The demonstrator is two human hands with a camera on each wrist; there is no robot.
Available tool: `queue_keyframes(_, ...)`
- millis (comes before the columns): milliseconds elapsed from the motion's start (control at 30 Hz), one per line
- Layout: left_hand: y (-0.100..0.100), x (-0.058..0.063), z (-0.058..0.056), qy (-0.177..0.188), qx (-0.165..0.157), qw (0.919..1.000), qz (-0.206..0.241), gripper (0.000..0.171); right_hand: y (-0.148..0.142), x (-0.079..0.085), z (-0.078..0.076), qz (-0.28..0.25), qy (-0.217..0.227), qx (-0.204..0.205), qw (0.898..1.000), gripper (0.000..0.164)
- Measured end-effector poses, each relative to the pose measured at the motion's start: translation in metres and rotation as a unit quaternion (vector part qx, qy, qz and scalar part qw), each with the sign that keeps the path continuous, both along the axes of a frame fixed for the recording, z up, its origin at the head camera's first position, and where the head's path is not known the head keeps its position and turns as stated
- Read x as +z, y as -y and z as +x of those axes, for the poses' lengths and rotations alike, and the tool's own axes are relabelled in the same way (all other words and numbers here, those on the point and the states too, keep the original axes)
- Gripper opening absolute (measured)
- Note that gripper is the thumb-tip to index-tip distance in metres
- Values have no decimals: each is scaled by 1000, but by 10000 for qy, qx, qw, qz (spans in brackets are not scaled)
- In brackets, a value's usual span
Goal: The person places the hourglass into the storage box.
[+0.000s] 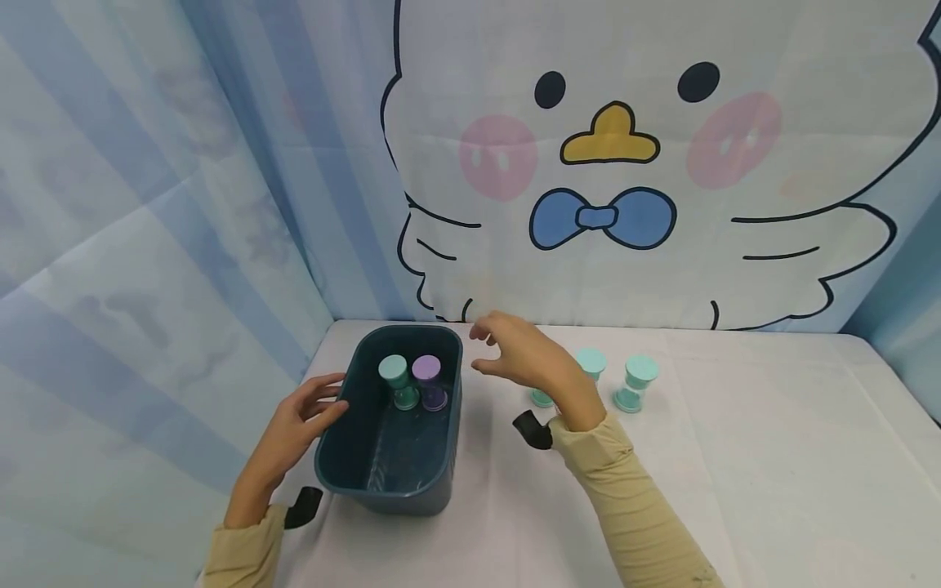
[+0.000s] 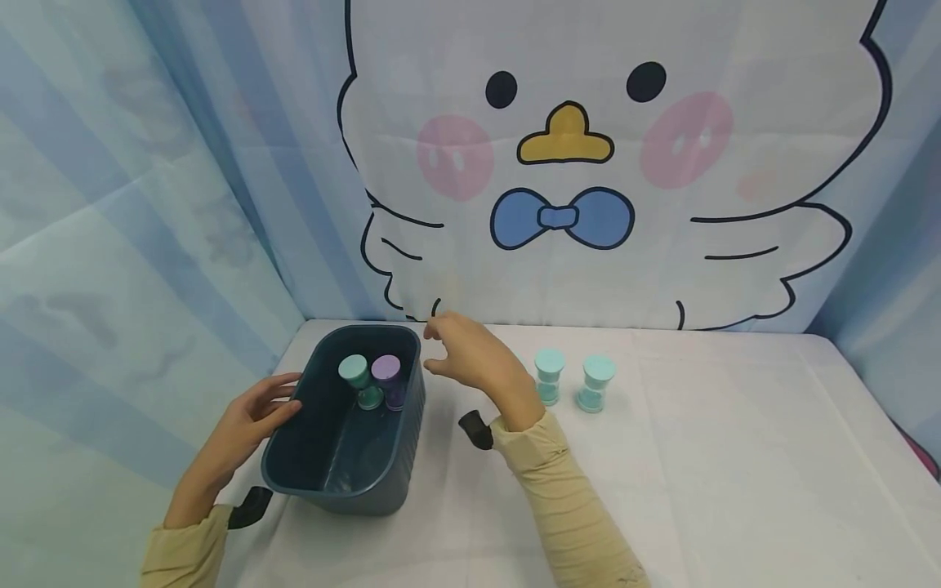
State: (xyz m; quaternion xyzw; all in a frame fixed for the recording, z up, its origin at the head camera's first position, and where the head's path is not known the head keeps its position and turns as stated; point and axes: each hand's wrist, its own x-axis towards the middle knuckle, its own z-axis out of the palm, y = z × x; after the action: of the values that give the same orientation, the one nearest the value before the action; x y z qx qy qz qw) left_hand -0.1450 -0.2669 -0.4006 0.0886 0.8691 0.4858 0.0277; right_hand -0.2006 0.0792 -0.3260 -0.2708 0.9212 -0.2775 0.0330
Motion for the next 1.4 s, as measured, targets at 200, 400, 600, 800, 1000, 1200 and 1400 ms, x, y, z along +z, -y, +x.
queue_keyframes(200, 0, 1, -3, 4, -12, 10000, 21, 54, -13, -1, 7, 12, -109, -174, 9998, 35)
queue_keyframes(400, -2, 1, -6, 10, -27, 10000, 43, 53, -24, -1, 15, -8, -82, -327, 9994, 37)
queue_keyframes(600, -1, 0, -5, 31, -26, 10000, 57, 54, -36, -6, 22, 25, -148, -357, 9993, 36)
queue_keyframes(800, 0, -1, -3, 60, -13, 10000, 47, 55, -48, -16, 27, 63, -132, -447, 9989, 34)
queue_keyframes(1000, 0, -2, -3, 55, -13, 10000, 49, 54, -60, -25, 33, 17, -15, -578, 9983, 34)
queue_keyframes(1200, 1, -2, -1, 18, -19, 10000, 38, 54, -71, -33, 37, -101, -35, -666, 9977, 34)
queue_keyframes(1400, 1, -2, -1, -4, -1, 10000, 41, 53, -81, -41, 41, -261, -113, -716, 9970, 30)
